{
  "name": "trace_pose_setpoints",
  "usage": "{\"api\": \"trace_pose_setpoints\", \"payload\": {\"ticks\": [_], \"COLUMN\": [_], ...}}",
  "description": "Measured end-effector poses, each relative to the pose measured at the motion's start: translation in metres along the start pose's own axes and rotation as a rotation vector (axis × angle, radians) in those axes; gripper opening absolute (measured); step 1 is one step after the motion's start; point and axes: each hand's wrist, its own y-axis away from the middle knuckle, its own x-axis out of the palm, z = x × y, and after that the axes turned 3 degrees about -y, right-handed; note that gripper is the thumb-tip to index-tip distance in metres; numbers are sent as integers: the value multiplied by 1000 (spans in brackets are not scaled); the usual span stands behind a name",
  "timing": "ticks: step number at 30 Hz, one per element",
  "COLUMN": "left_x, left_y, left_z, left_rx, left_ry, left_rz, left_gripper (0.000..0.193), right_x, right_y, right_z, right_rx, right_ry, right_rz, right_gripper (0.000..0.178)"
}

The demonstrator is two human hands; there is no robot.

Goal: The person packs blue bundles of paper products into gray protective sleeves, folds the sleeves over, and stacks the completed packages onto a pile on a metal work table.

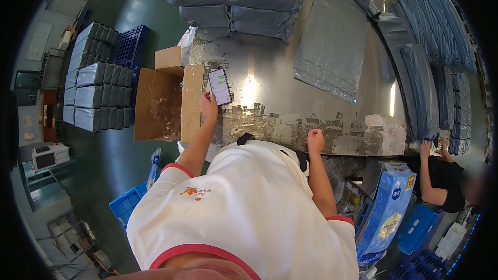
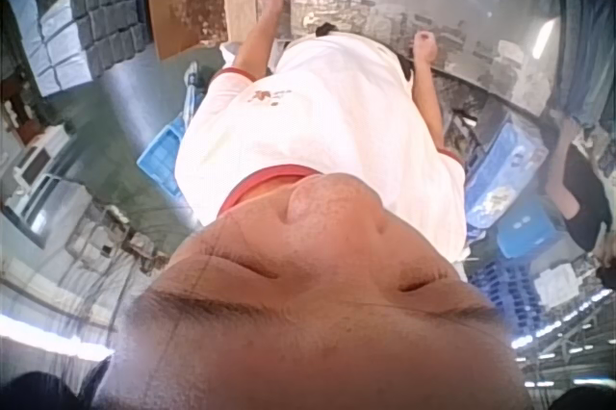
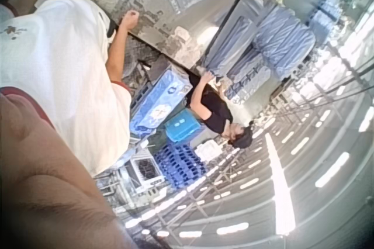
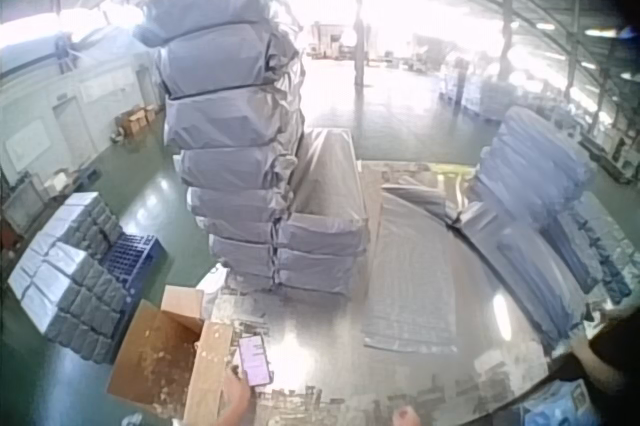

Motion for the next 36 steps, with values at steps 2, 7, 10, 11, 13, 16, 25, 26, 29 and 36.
{"api": "trace_pose_setpoints", "payload": {"ticks": [2,7,10,11,13,16,25,26,29,36], "left_x": [-2,-9,-8,-8,-7,-7,-1,0,8,16], "left_y": [-4,-6,-6,-6,-7,-8,-3,-4,-9,-12], "left_z": [-3,-10,-10,-9,-5,-5,-39,-42,-43,-13], "left_rx": [-37,-57,-62,-55,-44,-48,-44,-69,-122,-33], "left_ry": [-3,-27,-19,0,36,52,-58,-53,-56,134], "left_rz": [26,14,1,-5,-19,1,6,2,-31,-14], "left_gripper": [26,22,21,21,19,18,58,59,61,44], "right_x": [0,0,0,1,1,2,2,1,0,2], "right_y": [-1,2,0,0,-2,-2,-3,-3,-1,-3], "right_z": [-2,4,1,-1,-3,-5,-6,-6,1,-5], "right_rx": [2,-9,-17,-22,-29,-32,2,8,23,24], "right_ry": [1,-16,-12,-5,-24,-32,15,14,28,0], "right_rz": [-6,6,5,3,8,10,-6,-3,5,-5], "right_gripper": [6,6,6,6,6,6,7,7,7,7]}}
